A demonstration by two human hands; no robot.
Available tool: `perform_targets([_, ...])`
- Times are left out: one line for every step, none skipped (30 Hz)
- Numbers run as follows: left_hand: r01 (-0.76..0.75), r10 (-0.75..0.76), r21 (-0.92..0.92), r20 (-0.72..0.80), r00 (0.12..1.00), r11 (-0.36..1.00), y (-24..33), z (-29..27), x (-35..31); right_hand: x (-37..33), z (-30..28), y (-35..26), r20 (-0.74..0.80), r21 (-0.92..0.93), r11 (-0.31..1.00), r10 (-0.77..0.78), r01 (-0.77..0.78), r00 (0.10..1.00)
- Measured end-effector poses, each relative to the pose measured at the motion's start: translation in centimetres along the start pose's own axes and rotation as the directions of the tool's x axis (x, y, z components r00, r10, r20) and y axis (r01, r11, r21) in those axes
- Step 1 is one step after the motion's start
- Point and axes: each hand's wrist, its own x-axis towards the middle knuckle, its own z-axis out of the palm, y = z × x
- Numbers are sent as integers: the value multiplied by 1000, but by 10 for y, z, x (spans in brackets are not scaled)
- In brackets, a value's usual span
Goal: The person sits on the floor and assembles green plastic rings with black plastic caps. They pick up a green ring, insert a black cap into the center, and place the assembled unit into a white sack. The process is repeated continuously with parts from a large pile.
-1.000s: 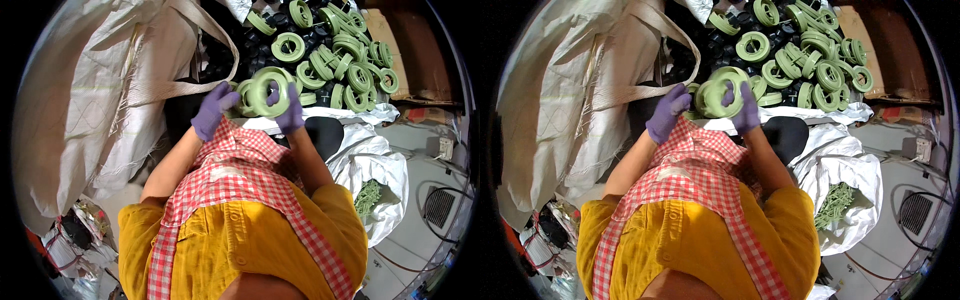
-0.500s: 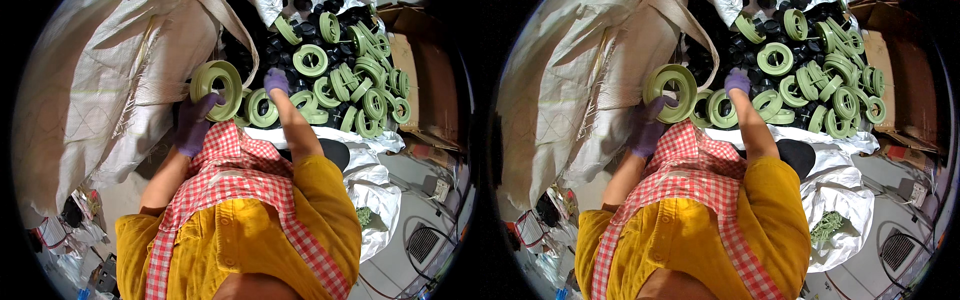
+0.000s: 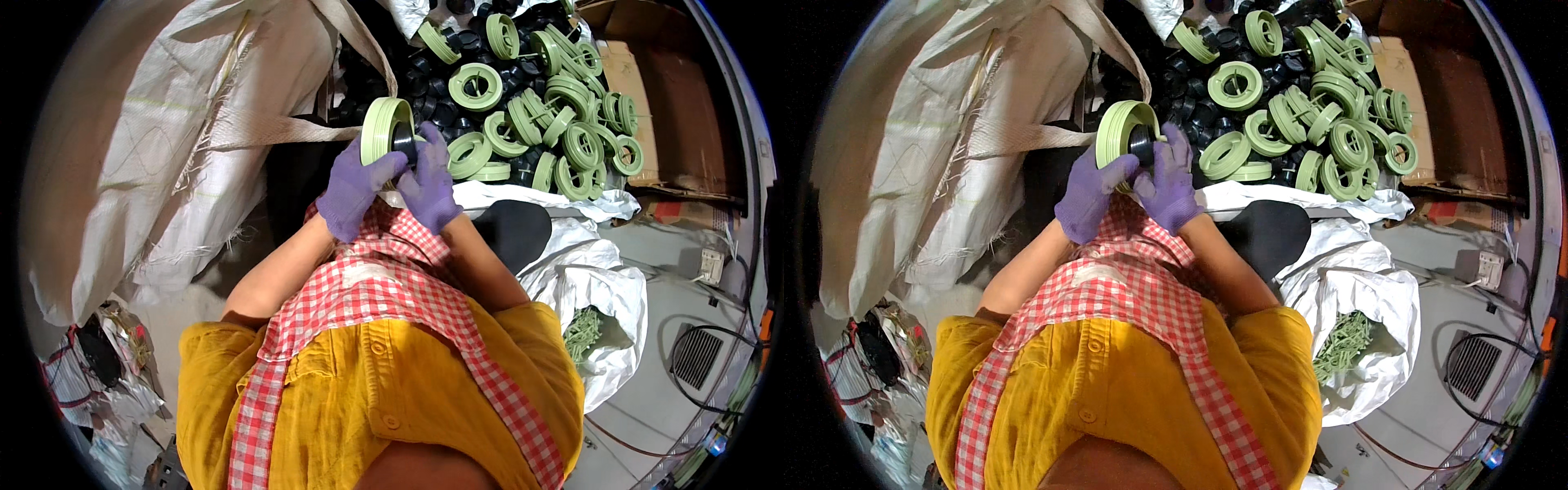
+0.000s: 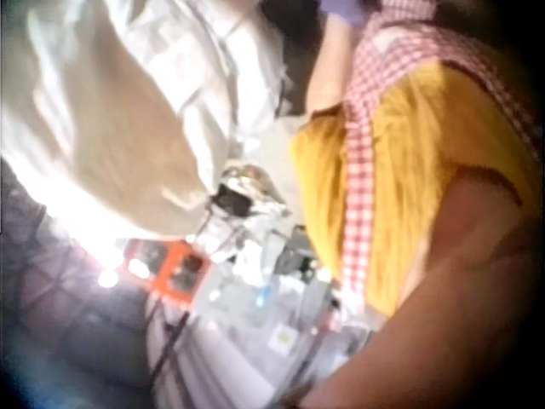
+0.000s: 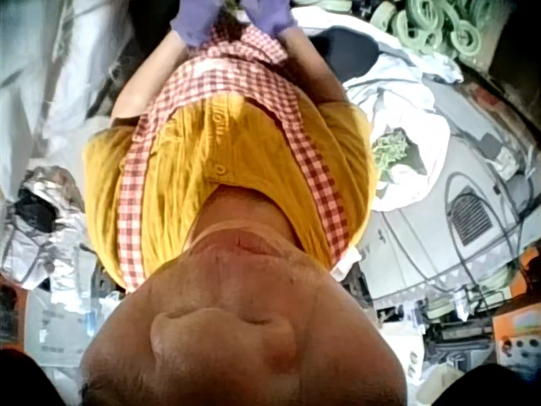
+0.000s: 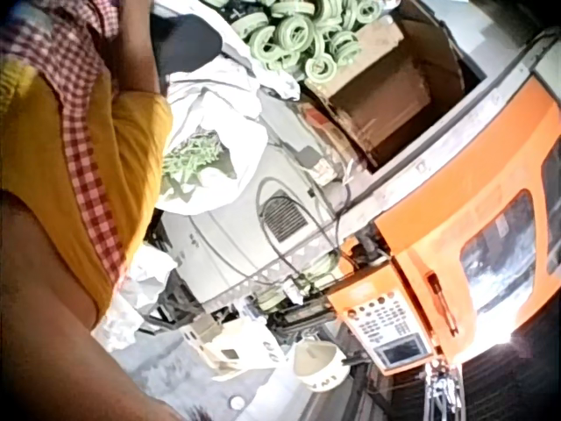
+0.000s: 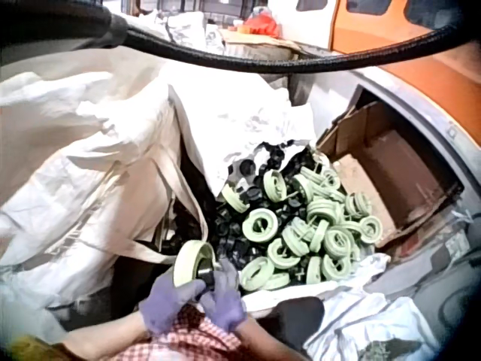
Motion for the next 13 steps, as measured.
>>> perform_targets([42,-42,-2,-15,999,999,-2,-2,-3,-3,-1,4,24,-10,999,-46,47,999])
perform_targets([-21,23,70,-21,1000,997,-3,-1,-7,-5,-4,7,49,-19,995,-93,94,995])
perform_targets([-84,88,140,-23,996,987,-5,1,-13,-1,-10,4,153,191,981,-6,-24,988])
perform_targets([-146,154,208,-21,988,967,-8,2,-18,3,-21,-5,360,490,823,108,-286,927])
perform_targets([-101,103,158,-6,995,982,-13,-1,-20,0,-23,-13,347,579,716,216,-390,912])
perform_targets([-52,46,125,53,998,991,-11,-5,-18,-3,-25,-19,343,658,586,325,-472,882])
perform_targets([4,-14,97,105,994,995,-9,-14,-13,-5,-29,-23,162,537,829,82,-157,983])
perform_targets([62,-73,72,157,985,995,-7,-21,-9,-7,-34,-23,37,329,925,-213,189,976])
perform_targets([73,-99,94,314,944,993,2,-26,-9,-1,-38,-13,195,316,862,-468,396,862])
perform_targets([193,-205,69,322,924,979,7,-26,-10,-4,-35,-13,167,325,814,-550,481,818])
perform_targets([90,-146,164,372,917,982,0,-31,-7,-5,-32,-12,141,335,757,-629,561,765])
perform_targets([217,-239,101,359,902,971,6,-29,-9,-2,-33,-9,177,372,734,-657,568,733])
perform_targets([340,-331,36,343,879,940,12,-26,-12,-3,-33,-10,174,368,735,-656,569,735])
